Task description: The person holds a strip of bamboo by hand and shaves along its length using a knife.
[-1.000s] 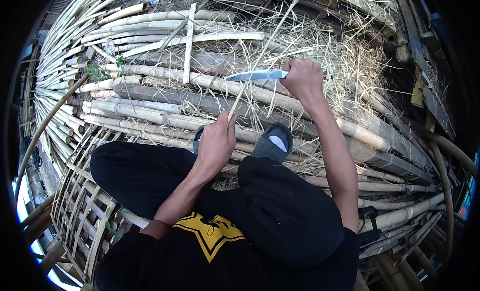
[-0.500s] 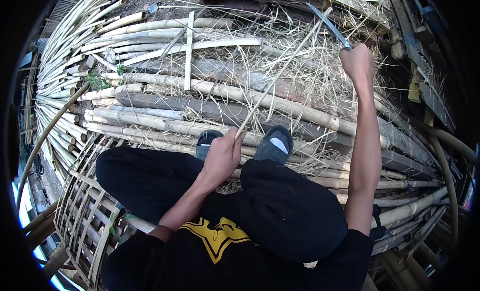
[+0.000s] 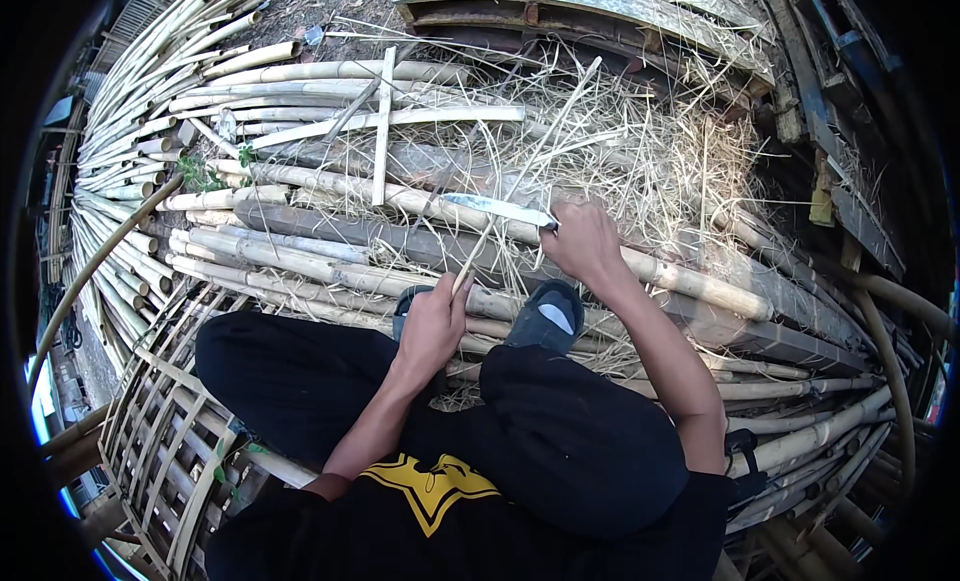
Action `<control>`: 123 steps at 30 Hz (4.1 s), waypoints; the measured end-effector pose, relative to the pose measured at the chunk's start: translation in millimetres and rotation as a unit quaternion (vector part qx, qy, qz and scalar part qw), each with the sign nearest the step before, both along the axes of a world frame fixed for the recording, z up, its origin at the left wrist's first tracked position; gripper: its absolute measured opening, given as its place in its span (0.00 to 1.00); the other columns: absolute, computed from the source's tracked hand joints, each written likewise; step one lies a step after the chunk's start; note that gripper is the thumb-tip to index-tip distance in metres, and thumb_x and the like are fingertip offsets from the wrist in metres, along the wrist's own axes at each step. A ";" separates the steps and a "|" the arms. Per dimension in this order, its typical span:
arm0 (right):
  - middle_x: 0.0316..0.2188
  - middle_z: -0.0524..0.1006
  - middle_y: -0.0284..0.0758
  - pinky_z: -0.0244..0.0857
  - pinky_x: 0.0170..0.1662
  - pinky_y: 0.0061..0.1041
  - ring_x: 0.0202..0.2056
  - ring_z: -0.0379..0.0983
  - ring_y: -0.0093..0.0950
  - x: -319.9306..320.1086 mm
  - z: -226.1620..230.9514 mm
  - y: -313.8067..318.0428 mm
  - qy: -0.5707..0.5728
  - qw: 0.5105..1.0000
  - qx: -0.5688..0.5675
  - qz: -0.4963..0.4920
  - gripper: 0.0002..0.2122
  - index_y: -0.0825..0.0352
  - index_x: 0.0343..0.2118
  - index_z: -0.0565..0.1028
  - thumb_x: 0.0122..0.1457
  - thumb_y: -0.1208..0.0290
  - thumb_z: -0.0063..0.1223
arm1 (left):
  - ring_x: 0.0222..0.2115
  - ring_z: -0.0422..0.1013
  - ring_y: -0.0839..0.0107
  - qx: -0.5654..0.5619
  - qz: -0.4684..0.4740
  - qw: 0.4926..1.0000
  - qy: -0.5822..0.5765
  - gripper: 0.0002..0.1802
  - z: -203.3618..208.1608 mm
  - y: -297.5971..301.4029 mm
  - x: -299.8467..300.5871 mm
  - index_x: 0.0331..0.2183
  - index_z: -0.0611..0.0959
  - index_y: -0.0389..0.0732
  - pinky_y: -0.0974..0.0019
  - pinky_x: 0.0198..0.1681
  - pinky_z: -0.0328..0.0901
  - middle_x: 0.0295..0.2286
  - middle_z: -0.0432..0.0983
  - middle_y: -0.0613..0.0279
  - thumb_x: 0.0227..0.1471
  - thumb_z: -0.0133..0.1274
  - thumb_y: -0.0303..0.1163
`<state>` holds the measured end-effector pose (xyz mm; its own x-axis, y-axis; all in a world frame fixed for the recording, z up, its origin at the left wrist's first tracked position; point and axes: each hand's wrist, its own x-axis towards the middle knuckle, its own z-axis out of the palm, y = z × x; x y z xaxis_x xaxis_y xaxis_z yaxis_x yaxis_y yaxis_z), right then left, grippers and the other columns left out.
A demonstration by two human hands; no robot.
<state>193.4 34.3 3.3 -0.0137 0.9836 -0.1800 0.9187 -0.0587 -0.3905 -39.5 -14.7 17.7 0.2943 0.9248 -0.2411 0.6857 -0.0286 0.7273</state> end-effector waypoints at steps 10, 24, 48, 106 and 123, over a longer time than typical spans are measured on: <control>0.35 0.79 0.48 0.66 0.45 0.39 0.42 0.75 0.46 251.3 43.3 72.5 -0.116 0.847 0.149 -0.498 0.21 0.70 0.34 0.79 0.55 0.53 0.46 | 0.21 0.71 0.43 -0.038 -0.003 0.998 0.044 0.11 -12.7 -17.7 -18.3 0.29 0.71 0.32 0.46 0.23 0.62 0.16 0.70 0.40 0.58 0.46 0.31; 0.14 0.65 0.38 0.54 0.25 0.31 0.19 0.58 0.28 42.7 0.2 -31.1 0.199 0.965 -0.069 -0.154 0.21 0.73 0.26 0.69 0.61 0.54 0.48 | 0.09 0.53 0.86 -0.307 0.114 0.912 -0.246 0.15 -9.6 -12.0 1.6 0.39 0.68 0.40 0.78 0.10 0.50 0.15 0.61 0.70 0.64 0.38 0.42; 0.13 0.69 0.47 0.60 0.24 0.45 0.20 0.68 0.50 -29.3 -35.1 -58.9 0.199 0.980 0.008 0.012 0.15 0.68 0.29 0.66 0.64 0.60 0.40 | 0.13 0.61 0.75 -0.074 0.065 0.993 -0.068 0.15 -17.7 -4.7 -0.2 0.30 0.76 0.32 0.65 0.18 0.57 0.13 0.66 0.56 0.59 0.49 0.37; 0.10 0.55 0.17 0.40 0.13 0.15 0.10 0.47 0.09 -35.3 29.4 0.5 0.700 0.650 -0.024 -0.296 0.14 0.69 0.30 0.72 0.63 0.60 0.49 | 0.12 0.57 0.86 -0.274 -0.008 0.946 -0.175 0.15 37.7 32.0 17.2 0.36 0.75 0.39 0.78 0.15 0.50 0.15 0.62 0.74 0.61 0.47 0.42; 0.14 0.73 0.47 0.66 0.29 0.42 0.21 0.72 0.48 -41.0 -21.4 -46.2 0.200 0.974 -0.085 -0.070 0.12 0.71 0.18 0.75 0.50 0.67 0.52 | 0.16 0.63 0.62 -0.118 -0.010 0.992 -0.044 0.19 -25.4 32.7 23.9 0.24 0.75 0.31 0.59 0.23 0.60 0.14 0.65 0.55 0.48 0.57 0.41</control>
